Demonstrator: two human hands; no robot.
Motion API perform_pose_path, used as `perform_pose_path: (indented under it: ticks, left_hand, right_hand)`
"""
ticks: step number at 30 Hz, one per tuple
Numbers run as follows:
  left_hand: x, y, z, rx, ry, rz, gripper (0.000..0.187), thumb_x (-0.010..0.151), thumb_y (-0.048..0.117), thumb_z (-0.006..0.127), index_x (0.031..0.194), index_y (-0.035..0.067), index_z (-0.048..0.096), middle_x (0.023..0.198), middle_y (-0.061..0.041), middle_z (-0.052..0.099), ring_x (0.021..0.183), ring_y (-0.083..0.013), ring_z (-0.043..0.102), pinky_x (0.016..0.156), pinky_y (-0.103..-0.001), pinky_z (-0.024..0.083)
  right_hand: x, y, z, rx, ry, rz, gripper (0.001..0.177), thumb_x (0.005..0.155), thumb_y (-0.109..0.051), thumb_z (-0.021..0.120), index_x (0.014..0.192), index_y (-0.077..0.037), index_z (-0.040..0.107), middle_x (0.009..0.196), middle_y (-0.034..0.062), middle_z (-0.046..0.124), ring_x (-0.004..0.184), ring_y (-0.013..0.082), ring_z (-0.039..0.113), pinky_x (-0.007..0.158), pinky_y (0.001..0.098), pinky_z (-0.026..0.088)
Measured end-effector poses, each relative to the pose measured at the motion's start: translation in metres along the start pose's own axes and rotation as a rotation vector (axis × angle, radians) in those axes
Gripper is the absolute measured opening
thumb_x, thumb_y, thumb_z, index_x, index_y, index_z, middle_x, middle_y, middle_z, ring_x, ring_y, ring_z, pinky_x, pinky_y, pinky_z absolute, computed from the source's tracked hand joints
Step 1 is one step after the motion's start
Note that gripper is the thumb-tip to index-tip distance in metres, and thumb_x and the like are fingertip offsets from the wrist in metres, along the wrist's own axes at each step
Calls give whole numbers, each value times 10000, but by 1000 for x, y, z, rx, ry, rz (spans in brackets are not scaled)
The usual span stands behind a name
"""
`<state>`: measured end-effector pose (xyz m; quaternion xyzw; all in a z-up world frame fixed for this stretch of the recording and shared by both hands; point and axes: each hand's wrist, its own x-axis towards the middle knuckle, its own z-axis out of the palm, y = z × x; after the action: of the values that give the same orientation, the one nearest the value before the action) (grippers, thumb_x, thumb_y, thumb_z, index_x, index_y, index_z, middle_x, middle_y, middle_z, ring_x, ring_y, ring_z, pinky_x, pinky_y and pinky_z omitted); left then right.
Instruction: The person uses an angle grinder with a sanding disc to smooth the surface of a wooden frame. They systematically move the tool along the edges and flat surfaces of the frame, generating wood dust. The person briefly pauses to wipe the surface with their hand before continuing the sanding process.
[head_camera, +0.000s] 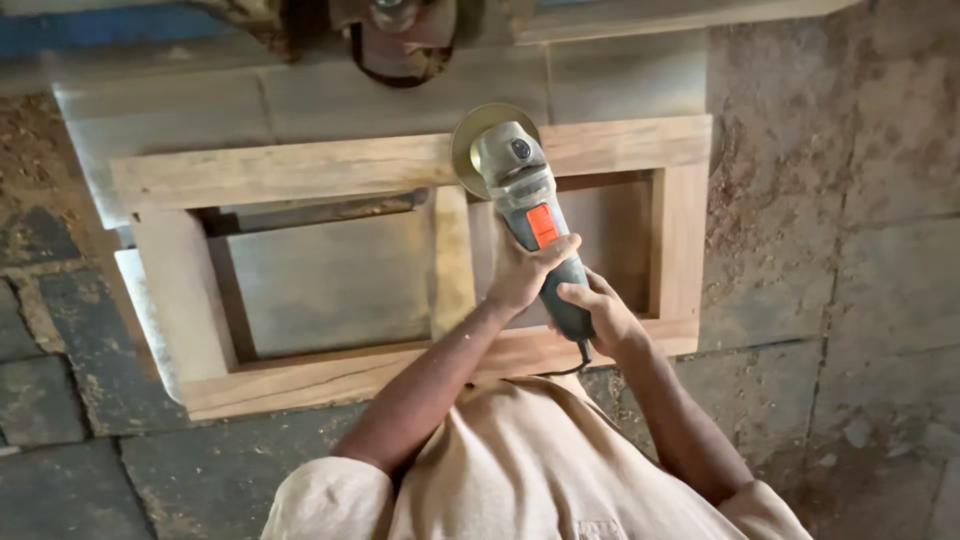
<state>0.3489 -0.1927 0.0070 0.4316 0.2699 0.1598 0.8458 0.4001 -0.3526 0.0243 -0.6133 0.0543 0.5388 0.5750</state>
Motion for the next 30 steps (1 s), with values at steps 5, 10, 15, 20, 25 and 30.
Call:
perform_pose_path:
  ticks: [5,10,15,20,25,30]
  left_hand:
    - [12,-25,41,-33,-117,-37,709,819,137,840,1367,-6,413,1062,-95,631,870,-196,679,755,-366,626]
    - [20,-53,87,-10,-279,-63,838,796,211,859,1438,18,356,1135,-103,596,984,-202,650,837,-373,622]
    - [17,-70,129,120,-298,-50,1026,720,288,906,1484,21,274,1268,-157,554,1124,-241,615,935,-377,586]
    - [12,-64,120,269,-366,-163,1095,650,322,921,1473,-37,295,1277,-184,594,1160,-273,632,966,-393,563]
    - [-4,-39,54,141,-360,-56,1074,689,346,901,1524,-43,350,1334,-178,575,1228,-267,577,1037,-406,506]
    - [-21,2,-40,47,-178,21,1077,695,355,895,1521,-15,309,1346,-174,545,1223,-261,574,1020,-416,523]
  right_hand:
    - [-11,3,-35,92,120,-31,506,838,-300,685,1249,-37,553,909,96,653,662,216,659,534,342,547]
    - [-31,16,-80,199,189,-96,497,900,-330,656,1259,-4,547,917,135,667,700,237,669,599,360,578]
    - [-51,31,-112,311,178,-159,502,971,-416,592,1216,21,586,936,190,682,694,288,668,598,399,567]
    - [-54,49,-90,400,179,-175,474,972,-416,555,1203,-3,577,968,179,674,750,313,690,675,442,587]
    - [-36,64,-37,338,118,-154,462,973,-397,541,1223,-9,573,983,162,670,780,307,696,684,449,589]
    - [-4,73,32,177,-42,-126,441,989,-357,549,1209,25,556,949,178,677,736,318,688,635,448,576]
